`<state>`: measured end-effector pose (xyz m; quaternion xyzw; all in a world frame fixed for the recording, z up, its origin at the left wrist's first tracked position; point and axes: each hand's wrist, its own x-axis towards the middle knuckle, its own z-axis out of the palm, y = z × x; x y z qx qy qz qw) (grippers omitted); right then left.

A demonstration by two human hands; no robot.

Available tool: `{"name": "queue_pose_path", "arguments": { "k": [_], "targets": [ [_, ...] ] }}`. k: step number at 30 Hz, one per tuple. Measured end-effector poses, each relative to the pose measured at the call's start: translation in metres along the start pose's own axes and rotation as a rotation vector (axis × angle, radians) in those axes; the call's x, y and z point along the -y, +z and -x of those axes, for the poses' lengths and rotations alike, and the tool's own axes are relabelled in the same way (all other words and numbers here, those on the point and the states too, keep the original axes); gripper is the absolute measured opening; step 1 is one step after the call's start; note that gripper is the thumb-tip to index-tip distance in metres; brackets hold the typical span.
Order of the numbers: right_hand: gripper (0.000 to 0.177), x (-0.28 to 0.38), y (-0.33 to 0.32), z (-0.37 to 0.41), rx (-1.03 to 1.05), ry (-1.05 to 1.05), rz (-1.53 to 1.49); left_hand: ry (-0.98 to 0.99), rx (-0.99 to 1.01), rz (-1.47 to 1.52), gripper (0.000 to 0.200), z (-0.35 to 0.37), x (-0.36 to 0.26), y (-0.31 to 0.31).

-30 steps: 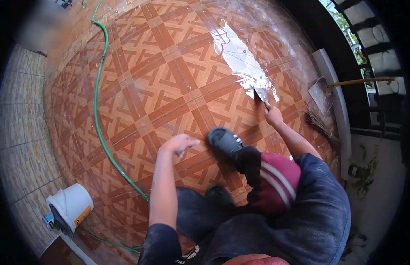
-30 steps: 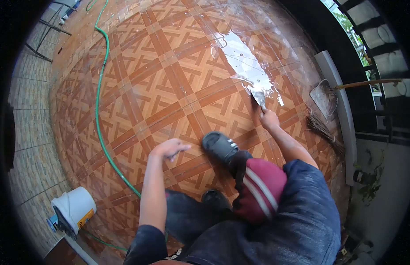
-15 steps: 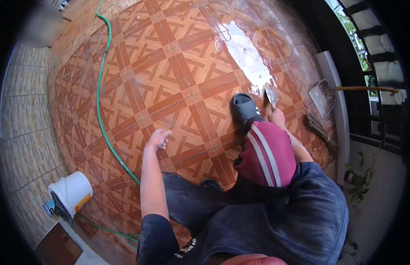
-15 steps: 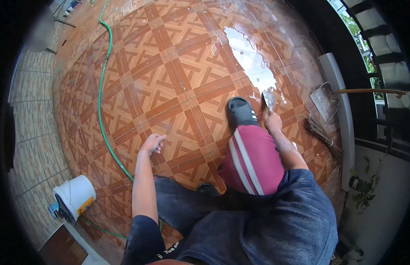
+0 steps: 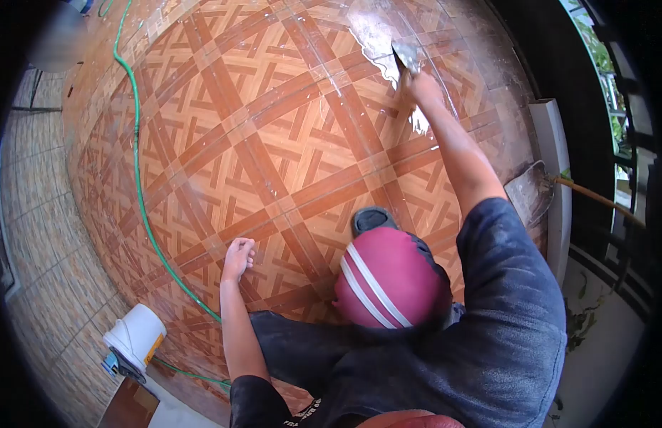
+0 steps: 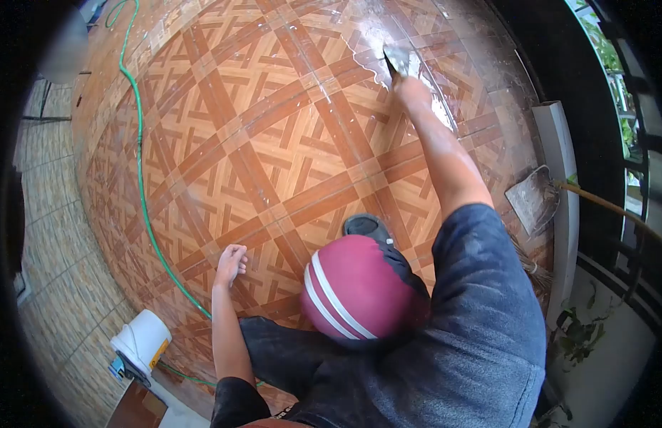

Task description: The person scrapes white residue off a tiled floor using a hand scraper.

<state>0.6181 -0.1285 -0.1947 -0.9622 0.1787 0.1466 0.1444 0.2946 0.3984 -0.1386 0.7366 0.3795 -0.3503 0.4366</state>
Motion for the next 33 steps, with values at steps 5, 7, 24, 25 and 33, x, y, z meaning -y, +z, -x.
{"name": "queue_pose_path", "arguments": {
  "k": [5, 7, 24, 25, 33],
  "targets": [
    [0.037, 0.023, -0.015, -0.063, 0.123, -0.026, 0.008, -0.062, 0.103, -0.046, 0.027, 0.014, -0.052, 0.018],
    [0.035, 0.009, -0.012, -0.027, 0.165, -0.025, 0.041, -0.078, 0.199, -0.056, 0.031, 0.022, -0.079, 0.016],
    [0.035, 0.089, -0.039, -0.114, 0.215, -0.079, 0.034, 0.317, -0.003, -0.604, 0.043, 0.21, -0.317, -0.019],
    [0.036, 0.081, -0.016, -0.094, 0.192, -0.069, -0.005, 0.328, -0.002, -0.607, 0.043, 0.206, -0.319, -0.022],
    [0.032, -0.046, 0.011, 0.235, 0.419, 0.011, 0.008, 0.562, 0.065, -0.672, 0.047, 0.19, -0.364, -0.021]
  ]
}}
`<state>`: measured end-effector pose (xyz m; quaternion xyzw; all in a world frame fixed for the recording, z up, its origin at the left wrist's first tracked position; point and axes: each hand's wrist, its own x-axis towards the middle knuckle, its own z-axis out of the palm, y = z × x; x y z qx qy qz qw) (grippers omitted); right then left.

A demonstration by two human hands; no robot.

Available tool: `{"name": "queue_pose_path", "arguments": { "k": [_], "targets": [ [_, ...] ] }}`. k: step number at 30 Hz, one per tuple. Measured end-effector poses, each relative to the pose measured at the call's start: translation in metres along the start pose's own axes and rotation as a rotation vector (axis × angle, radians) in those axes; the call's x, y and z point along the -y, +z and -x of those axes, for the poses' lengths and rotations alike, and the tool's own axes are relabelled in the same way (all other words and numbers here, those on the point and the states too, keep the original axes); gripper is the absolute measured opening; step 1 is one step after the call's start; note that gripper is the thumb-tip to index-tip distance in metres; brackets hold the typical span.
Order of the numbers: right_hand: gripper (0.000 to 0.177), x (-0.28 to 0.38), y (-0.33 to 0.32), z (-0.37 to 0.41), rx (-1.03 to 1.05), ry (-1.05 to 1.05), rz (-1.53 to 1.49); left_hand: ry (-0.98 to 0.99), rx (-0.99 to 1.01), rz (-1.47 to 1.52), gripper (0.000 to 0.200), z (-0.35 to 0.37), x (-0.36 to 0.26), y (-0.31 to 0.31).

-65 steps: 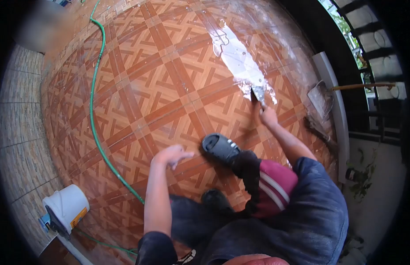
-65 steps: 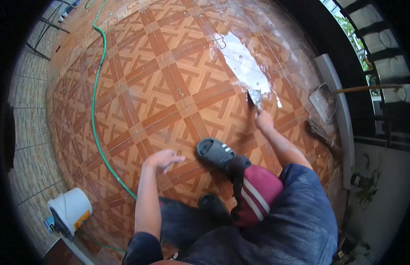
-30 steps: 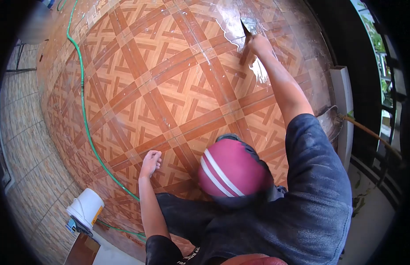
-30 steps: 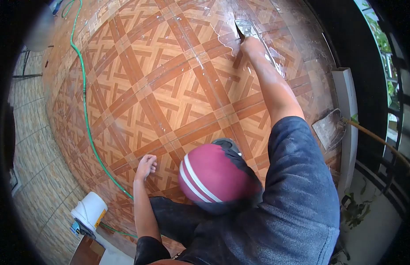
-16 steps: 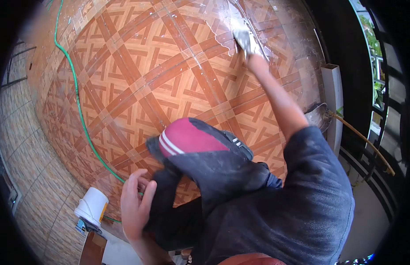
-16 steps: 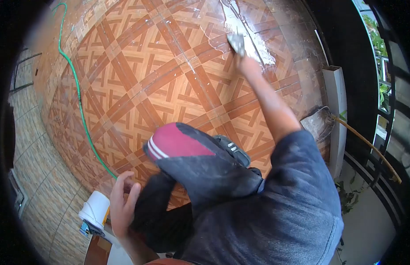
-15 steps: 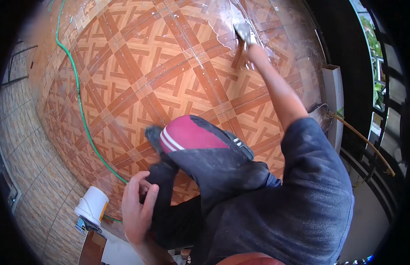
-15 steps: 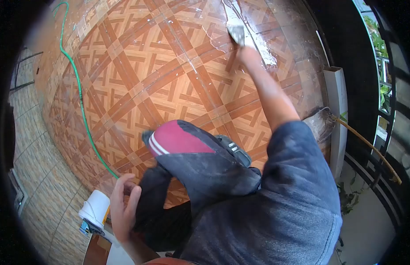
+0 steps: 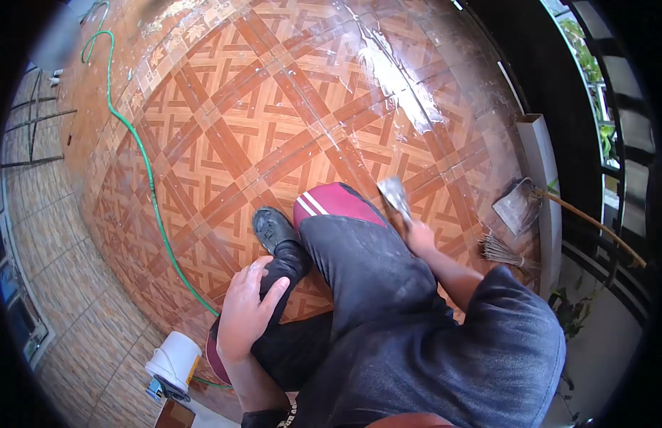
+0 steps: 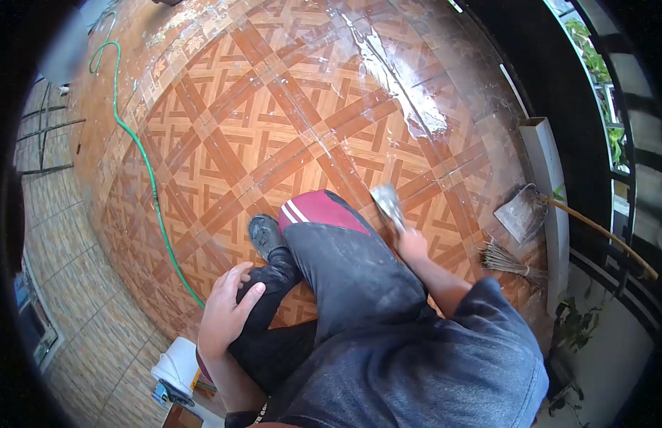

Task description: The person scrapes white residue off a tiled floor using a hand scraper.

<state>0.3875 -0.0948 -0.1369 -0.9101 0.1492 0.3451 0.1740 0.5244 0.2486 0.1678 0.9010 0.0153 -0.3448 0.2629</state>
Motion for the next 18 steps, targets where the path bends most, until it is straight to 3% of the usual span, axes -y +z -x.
{"name": "queue_pose_path", "arguments": {
  "k": [3, 6, 10, 12, 14, 16, 18],
  "targets": [
    [0.039, -0.04, 0.009, 0.05, 0.041, 0.031, 0.034, -0.042, 0.01, 0.021, 0.046, 0.001, 0.005, 0.002],
    [0.04, -0.025, -0.007, 0.029, 0.029, 0.075, 0.057, -0.063, 0.013, -0.057, 0.047, 0.005, 0.016, 0.005],
    [0.026, 0.023, -0.016, -0.11, -0.215, 0.02, -0.079, -0.105, 0.026, -0.041, 0.048, 0.01, 0.016, 0.01],
    [0.031, 0.086, -0.077, -0.186, -0.301, -0.071, -0.201, -0.127, 0.04, 0.134, 0.047, 0.011, 0.013, 0.011],
    [0.031, 0.155, -0.145, -0.247, -0.345, -0.001, -0.223, -0.156, 0.022, 0.084, 0.047, 0.012, 0.022, 0.017],
    [0.041, 0.182, -0.175, -0.327, -0.264, -0.06, -0.223, -0.178, 0.026, 0.042, 0.047, 0.017, 0.027, 0.027],
    [0.042, 0.204, -0.203, -0.345, -0.189, -0.1, -0.128, -0.137, 0.041, -0.067, 0.047, 0.02, 0.031, 0.029]
  ]
}}
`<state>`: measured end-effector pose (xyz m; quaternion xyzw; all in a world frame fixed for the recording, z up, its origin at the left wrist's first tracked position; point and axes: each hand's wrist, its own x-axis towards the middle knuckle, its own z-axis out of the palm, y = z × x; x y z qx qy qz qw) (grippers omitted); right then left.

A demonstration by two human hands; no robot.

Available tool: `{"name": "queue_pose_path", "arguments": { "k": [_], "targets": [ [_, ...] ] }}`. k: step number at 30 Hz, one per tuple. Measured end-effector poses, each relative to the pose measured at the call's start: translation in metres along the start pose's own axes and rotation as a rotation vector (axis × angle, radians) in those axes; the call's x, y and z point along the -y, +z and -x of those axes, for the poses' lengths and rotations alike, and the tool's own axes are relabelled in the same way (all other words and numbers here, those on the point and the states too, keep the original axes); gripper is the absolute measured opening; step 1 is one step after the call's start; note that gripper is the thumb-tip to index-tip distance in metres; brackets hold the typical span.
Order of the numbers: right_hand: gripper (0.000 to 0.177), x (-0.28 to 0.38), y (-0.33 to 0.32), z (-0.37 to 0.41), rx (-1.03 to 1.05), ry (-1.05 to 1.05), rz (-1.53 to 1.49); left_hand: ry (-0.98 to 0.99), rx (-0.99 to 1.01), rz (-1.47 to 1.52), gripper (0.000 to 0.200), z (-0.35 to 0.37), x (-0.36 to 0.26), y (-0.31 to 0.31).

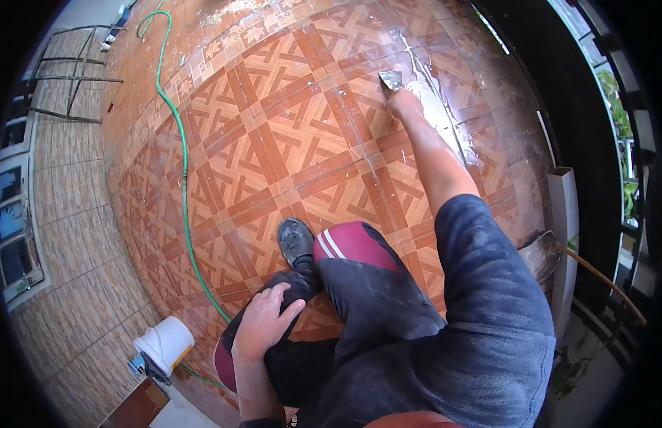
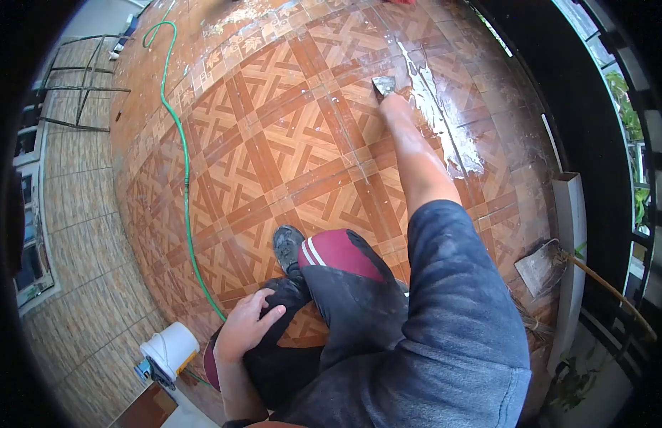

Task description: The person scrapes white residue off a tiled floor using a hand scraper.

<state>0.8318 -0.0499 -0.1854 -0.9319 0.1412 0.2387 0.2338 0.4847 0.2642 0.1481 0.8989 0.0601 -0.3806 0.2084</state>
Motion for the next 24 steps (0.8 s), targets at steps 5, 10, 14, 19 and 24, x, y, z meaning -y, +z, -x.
{"name": "queue_pose_path", "arguments": {
  "k": [5, 10, 14, 19, 24],
  "targets": [
    [0.041, -0.026, 0.046, 0.07, -0.026, 0.042, -0.012, -0.004, 0.023, 0.196, 0.05, 0.009, -0.005, 0.0],
    [0.05, -0.064, 0.058, 0.255, 0.19, 0.152, 0.16, 0.195, -0.264, 0.015, 0.049, 0.025, 0.014, 0.004],
    [0.031, -0.15, 0.1, 0.333, 0.082, -0.046, 0.161, 0.206, -0.306, -0.018, 0.047, 0.027, 0.015, 0.003],
    [0.04, -0.167, 0.09, 0.325, 0.265, -0.229, 0.302, 0.241, -0.282, 0.068, 0.048, 0.009, 0.011, 0.021],
    [0.046, -0.125, 0.07, 0.266, 0.104, -0.272, 0.225, 0.191, -0.177, 0.077, 0.041, -0.001, -0.001, 0.013]
  ]
}}
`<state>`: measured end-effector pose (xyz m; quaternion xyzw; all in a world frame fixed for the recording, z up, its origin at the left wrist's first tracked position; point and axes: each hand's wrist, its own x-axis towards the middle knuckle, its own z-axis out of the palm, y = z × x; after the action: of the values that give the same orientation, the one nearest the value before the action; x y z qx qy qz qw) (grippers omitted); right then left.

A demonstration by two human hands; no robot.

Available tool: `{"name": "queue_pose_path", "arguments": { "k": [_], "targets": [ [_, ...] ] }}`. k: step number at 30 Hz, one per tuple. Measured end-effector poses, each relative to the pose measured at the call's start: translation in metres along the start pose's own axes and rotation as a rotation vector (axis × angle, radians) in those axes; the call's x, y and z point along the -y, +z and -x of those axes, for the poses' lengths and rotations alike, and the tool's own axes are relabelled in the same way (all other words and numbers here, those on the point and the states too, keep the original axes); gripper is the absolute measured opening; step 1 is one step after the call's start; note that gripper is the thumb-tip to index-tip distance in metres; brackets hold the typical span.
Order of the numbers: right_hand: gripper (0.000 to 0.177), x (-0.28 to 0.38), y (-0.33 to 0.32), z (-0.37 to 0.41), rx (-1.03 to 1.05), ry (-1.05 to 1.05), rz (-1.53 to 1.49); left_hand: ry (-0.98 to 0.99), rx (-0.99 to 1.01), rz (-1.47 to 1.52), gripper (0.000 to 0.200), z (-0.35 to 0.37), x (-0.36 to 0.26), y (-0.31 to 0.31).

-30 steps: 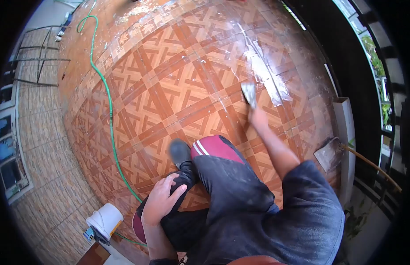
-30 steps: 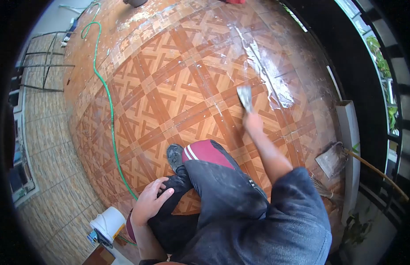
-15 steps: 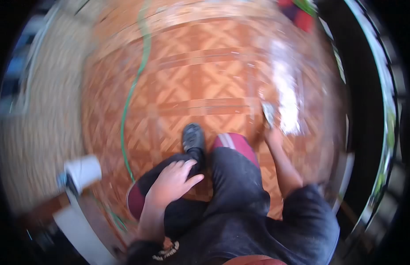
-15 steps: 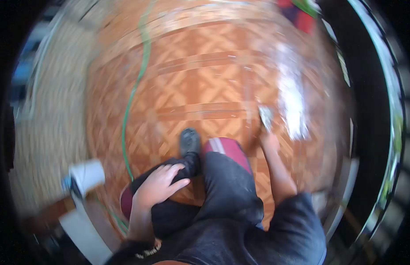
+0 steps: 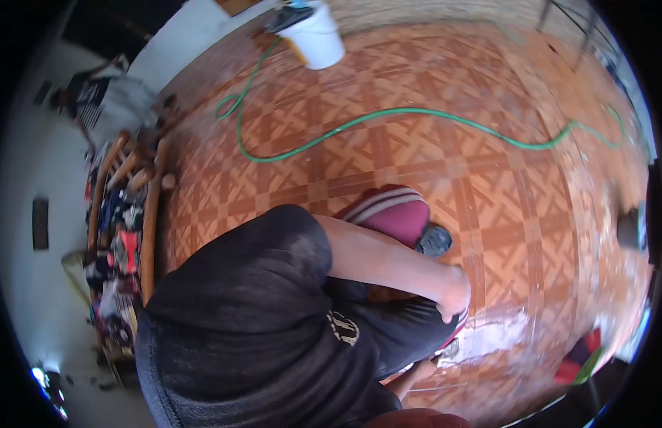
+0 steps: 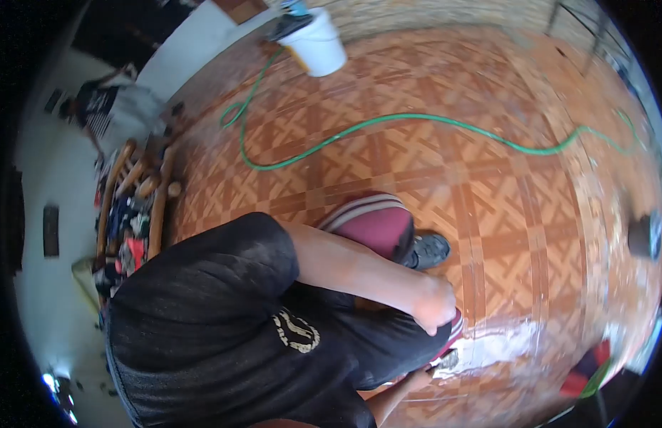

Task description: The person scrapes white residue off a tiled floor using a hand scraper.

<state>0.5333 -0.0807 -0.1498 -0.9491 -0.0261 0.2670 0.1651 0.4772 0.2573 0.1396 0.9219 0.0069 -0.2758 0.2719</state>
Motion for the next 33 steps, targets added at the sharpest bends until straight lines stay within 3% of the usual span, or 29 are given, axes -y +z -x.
{"name": "queue_pose_path", "arguments": {
  "k": [3, 6, 10, 11, 19, 28, 30, 33],
  "targets": [
    [0.049, 0.016, -0.026, -0.037, -0.065, -0.103, 0.164, -0.088, 0.104, -0.076, 0.042, -0.012, -0.011, 0.001],
    [0.051, 0.012, -0.028, -0.084, -0.136, -0.01, 0.141, -0.077, 0.133, -0.071, 0.044, -0.018, -0.021, 0.0],
    [0.046, 0.015, -0.021, -0.095, -0.317, -0.176, 0.048, -0.103, 0.208, -0.063, 0.043, -0.035, -0.025, 0.011],
    [0.045, 0.023, -0.015, -0.098, -0.291, -0.153, 0.034, -0.161, 0.292, -0.044, 0.051, -0.04, -0.027, 0.012],
    [0.041, 0.105, 0.013, -0.124, -0.083, -0.017, -0.095, -0.124, 0.205, -0.136, 0.047, -0.059, -0.031, 0.01],
    [0.036, 0.128, 0.015, -0.115, 0.176, 0.202, -0.162, -0.035, 0.24, -0.188, 0.054, -0.075, -0.021, 0.0],
    [0.035, 0.12, 0.012, -0.11, 0.237, 0.261, -0.156, -0.026, 0.096, -0.123, 0.041, -0.045, -0.018, -0.003],
    [0.034, 0.092, 0.013, -0.1, 0.337, 0.362, -0.143, 0.039, -0.02, 0.097, 0.051, -0.014, 0.019, 0.002]
  ]
}}
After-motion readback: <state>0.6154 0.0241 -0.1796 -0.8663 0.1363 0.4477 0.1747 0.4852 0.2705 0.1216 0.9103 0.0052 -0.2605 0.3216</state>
